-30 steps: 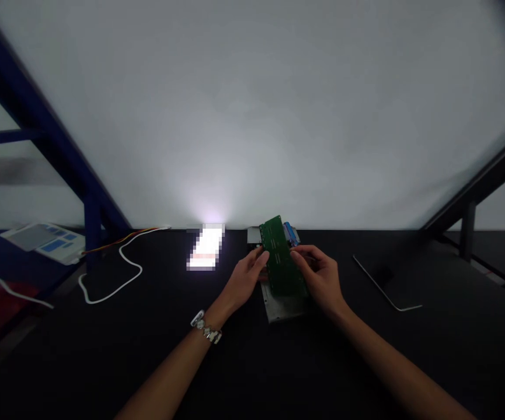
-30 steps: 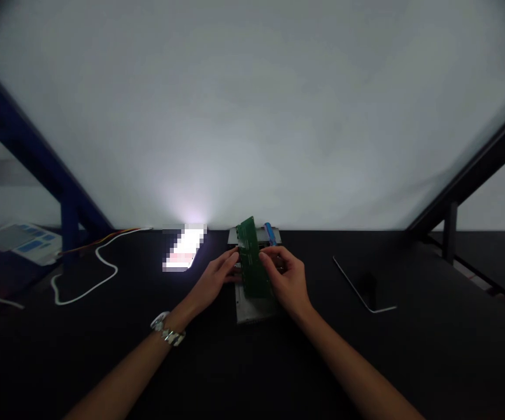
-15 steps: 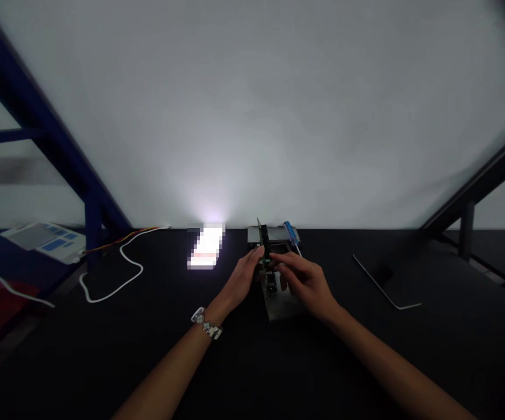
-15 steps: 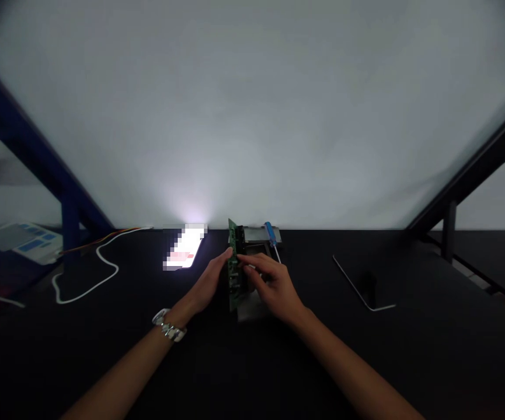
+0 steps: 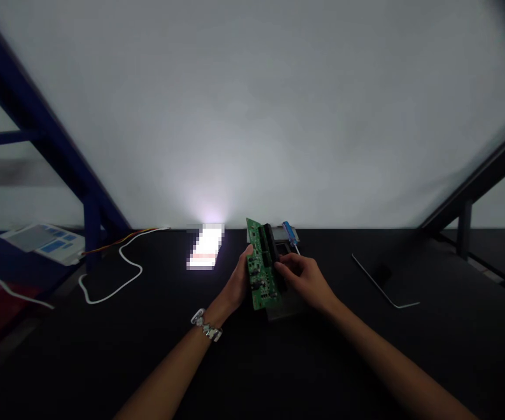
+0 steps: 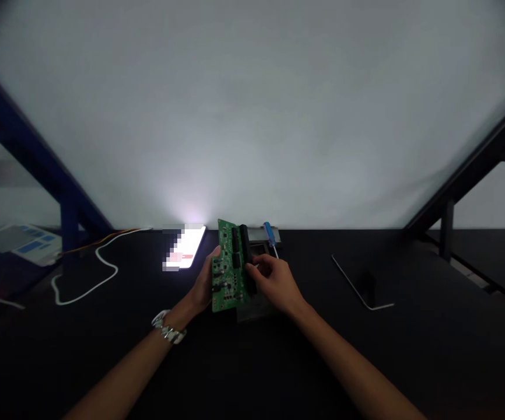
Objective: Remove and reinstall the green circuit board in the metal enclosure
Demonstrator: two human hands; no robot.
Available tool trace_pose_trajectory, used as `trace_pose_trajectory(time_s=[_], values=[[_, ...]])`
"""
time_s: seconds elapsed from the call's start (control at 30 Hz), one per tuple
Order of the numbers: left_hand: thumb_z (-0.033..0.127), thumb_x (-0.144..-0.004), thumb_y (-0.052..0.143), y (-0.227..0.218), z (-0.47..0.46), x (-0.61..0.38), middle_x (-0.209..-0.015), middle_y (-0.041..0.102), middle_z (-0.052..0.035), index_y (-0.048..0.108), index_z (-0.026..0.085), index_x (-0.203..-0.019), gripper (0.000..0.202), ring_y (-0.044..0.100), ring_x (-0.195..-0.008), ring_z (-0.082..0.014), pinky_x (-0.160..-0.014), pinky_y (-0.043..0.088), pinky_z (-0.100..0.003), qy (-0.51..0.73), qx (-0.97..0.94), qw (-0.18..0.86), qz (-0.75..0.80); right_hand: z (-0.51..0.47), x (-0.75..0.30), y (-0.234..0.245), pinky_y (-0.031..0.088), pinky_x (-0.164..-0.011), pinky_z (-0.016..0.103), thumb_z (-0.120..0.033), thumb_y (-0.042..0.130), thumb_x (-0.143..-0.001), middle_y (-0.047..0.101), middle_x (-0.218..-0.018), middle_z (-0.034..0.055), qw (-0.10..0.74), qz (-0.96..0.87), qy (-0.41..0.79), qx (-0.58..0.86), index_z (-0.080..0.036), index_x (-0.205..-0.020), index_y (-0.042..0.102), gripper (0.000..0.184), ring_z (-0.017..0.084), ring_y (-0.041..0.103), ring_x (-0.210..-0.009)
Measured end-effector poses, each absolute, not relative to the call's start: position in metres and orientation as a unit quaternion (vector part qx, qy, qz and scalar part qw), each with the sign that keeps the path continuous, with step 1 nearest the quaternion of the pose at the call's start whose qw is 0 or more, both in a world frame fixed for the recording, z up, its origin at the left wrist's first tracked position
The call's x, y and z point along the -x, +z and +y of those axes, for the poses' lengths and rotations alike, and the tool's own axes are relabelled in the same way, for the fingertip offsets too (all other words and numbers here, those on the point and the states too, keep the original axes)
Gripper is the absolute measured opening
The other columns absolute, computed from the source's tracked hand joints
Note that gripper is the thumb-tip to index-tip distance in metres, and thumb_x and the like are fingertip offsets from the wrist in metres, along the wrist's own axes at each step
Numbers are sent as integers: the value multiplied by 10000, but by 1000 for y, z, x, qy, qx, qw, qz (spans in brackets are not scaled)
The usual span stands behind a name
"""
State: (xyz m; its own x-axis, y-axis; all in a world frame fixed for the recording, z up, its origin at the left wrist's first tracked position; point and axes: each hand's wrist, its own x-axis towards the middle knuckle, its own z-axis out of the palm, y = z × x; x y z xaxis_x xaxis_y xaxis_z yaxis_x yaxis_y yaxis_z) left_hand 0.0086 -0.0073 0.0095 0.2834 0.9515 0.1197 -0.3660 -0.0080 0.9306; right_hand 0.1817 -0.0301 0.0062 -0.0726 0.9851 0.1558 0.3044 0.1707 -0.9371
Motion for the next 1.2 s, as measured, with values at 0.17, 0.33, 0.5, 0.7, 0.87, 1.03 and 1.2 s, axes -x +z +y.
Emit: trace_pose_trajectory(time_s=[0.17,0.33,0.5,0.7,0.87,1.03,1.2], values=[[536,-905,493,8,-7,-2,-845,672,-41,656,171,-974,406,616,-871,-214,-824,491,-348,444,-477,696,301,-28,-186,5,464,-587,280,-419,624,-847,653,-703,24,444,-633,361,521,-150,-939,667,287,157,597,-627],[435,-888,559,13,-7,7,-1081,692,-94,650,195,-1169,380,603,-1091,-291,-923,474,-429,377,-511,719,282,-28,-190,11,491,-628,307,-384,618,-856,702,-747,49,447,-657,287,535,-172,-946,677,238,189,651,-679],[344,-834,670,21,-5,9,-1287,610,-97,582,267,-1295,475,529,-1230,-311,-1013,427,-478,355,-631,632,276,-26,-192,21,521,-680,328,-338,593,-875,728,-876,57,490,-657,244,518,-212,-969,654,168,214,693,-772],[269,-752,759,11,1,7,-1412,500,-130,471,301,-1391,701,460,-1304,-331,-1059,378,-558,385,-711,518,280,-27,-193,28,532,-827,362,-238,599,-852,685,-1165,85,553,-646,249,462,-232,-1066,596,214,235,676,-996],[172,-698,773,-5,9,6,-1420,482,-156,365,279,-1456,868,470,-1296,-331,-1071,366,-569,379,-741,471,293,-30,-185,28,548,-842,357,-190,585,-846,580,-1344,89,555,-675,272,402,-251,-1074,569,237,237,612,-1154],[166,-697,759,-8,11,-3,-1421,476,-147,286,281,-1482,924,505,-1259,-317,-1052,409,-515,402,-759,434,272,-31,-173,27,575,-826,369,-174,548,-867,534,-1372,85,550,-702,240,383,-260,-1089,563,239,238,579,-1193],[164,-778,670,-7,12,-9,-1460,421,-139,242,276,-1498,845,455,-1303,-305,-1082,375,-502,442,-769,370,276,-35,-167,27,590,-803,366,-233,581,-867,488,-1360,90,555,-695,221,400,-263,-1088,585,223,251,532,-1218]])
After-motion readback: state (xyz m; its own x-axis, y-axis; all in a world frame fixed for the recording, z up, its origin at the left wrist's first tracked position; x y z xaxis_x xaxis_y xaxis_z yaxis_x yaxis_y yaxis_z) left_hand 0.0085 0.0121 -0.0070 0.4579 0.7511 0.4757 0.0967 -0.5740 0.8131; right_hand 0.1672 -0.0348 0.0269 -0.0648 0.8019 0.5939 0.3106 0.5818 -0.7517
